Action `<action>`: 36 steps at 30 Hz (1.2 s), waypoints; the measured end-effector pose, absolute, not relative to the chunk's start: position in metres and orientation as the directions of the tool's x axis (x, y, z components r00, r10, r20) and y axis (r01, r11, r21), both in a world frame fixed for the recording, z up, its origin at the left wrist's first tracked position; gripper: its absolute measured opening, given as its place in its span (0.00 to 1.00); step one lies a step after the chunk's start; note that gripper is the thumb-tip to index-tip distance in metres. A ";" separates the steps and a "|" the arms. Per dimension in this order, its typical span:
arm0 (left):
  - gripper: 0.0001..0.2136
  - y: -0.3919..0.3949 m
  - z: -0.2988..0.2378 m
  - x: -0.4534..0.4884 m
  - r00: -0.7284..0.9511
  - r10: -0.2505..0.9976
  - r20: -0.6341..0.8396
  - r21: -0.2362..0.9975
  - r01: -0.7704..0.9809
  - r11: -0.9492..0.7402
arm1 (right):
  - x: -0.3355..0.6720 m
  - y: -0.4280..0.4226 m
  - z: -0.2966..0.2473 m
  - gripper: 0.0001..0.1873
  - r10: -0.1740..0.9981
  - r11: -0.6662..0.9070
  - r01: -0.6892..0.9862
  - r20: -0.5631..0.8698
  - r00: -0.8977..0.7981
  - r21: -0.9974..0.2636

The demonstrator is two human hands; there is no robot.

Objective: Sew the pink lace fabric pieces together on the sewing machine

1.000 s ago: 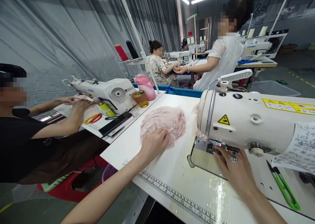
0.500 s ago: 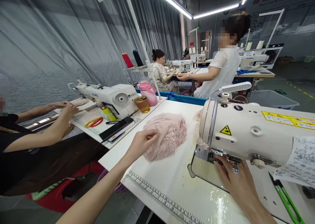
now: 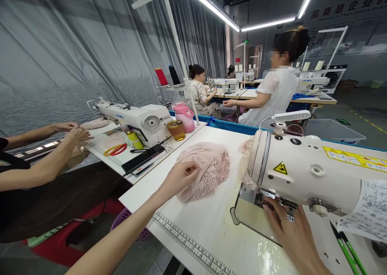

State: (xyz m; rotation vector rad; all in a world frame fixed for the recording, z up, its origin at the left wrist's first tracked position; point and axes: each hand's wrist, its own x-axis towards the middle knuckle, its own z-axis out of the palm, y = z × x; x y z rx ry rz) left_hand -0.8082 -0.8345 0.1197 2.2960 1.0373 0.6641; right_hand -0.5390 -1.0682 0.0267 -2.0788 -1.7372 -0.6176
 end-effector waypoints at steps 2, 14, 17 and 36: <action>0.09 -0.835 0.119 -0.808 0.580 0.787 0.209 0.646 0.523 -0.556 | -0.536 -1.069 0.024 0.18 0.826 -0.166 0.986 0.547 0.137 0.003; 0.10 -0.819 0.115 -0.820 0.574 0.786 0.230 0.696 0.467 -0.545 | -0.540 -1.068 0.027 0.17 0.825 -0.193 0.981 0.536 0.177 -0.027; 0.10 -0.818 0.118 -0.823 0.544 0.803 0.241 0.706 0.470 -0.530 | -0.537 -1.070 0.025 0.18 0.832 -0.171 0.985 0.533 0.155 -0.019; 0.12 -0.809 0.123 -0.836 0.500 0.846 0.187 0.822 0.393 -0.413 | -0.544 -1.067 0.037 0.17 0.813 -0.176 0.978 0.543 0.210 -0.114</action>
